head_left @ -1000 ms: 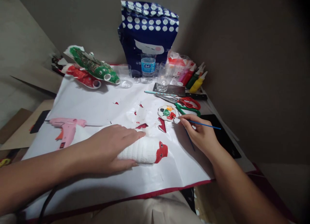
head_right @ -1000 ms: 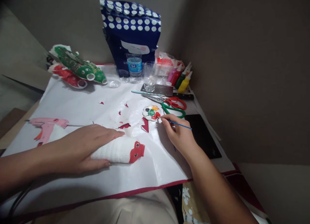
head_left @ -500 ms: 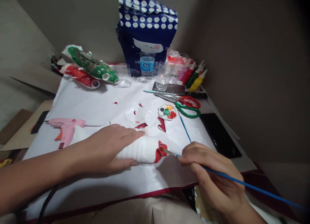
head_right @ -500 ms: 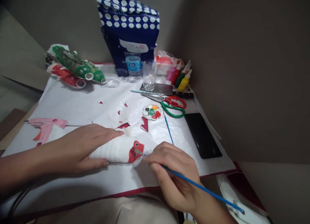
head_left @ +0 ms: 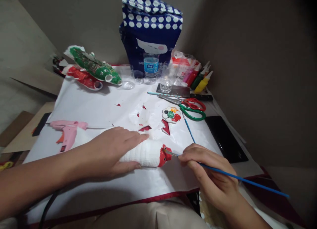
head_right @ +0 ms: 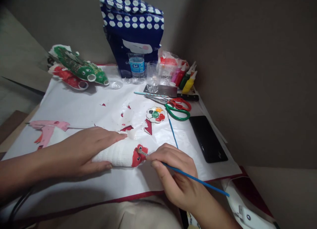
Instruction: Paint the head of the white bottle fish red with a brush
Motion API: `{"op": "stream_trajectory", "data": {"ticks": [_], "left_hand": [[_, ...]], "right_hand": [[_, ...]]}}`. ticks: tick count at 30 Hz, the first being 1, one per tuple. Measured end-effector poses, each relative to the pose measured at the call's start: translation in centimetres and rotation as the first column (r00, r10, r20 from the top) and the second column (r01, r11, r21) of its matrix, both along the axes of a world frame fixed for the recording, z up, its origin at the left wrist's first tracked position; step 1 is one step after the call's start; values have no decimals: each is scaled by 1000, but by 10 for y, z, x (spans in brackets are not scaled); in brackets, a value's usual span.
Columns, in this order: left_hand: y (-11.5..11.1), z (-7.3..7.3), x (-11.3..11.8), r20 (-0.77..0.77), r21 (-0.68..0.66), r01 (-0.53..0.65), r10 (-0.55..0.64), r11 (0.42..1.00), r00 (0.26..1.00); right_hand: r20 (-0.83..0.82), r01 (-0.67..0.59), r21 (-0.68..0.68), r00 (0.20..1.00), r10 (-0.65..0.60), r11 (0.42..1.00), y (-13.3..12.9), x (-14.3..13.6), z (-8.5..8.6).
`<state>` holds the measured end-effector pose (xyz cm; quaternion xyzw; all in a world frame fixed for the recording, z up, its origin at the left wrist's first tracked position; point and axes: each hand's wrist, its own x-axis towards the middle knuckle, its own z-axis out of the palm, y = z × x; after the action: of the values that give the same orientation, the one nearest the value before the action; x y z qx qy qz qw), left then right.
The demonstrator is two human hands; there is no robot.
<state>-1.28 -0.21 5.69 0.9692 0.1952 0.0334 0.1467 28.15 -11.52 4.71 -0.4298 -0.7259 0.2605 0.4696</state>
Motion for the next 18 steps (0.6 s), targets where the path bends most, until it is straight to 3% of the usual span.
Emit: {"op": "stream_trajectory", "data": {"ticks": [18], "left_hand": [[-2, 0, 1, -3, -19, -17, 17, 1000, 1000]], "right_hand": [[-16, -8, -21, 1000, 7, 1000, -1, 1, -1]]}}
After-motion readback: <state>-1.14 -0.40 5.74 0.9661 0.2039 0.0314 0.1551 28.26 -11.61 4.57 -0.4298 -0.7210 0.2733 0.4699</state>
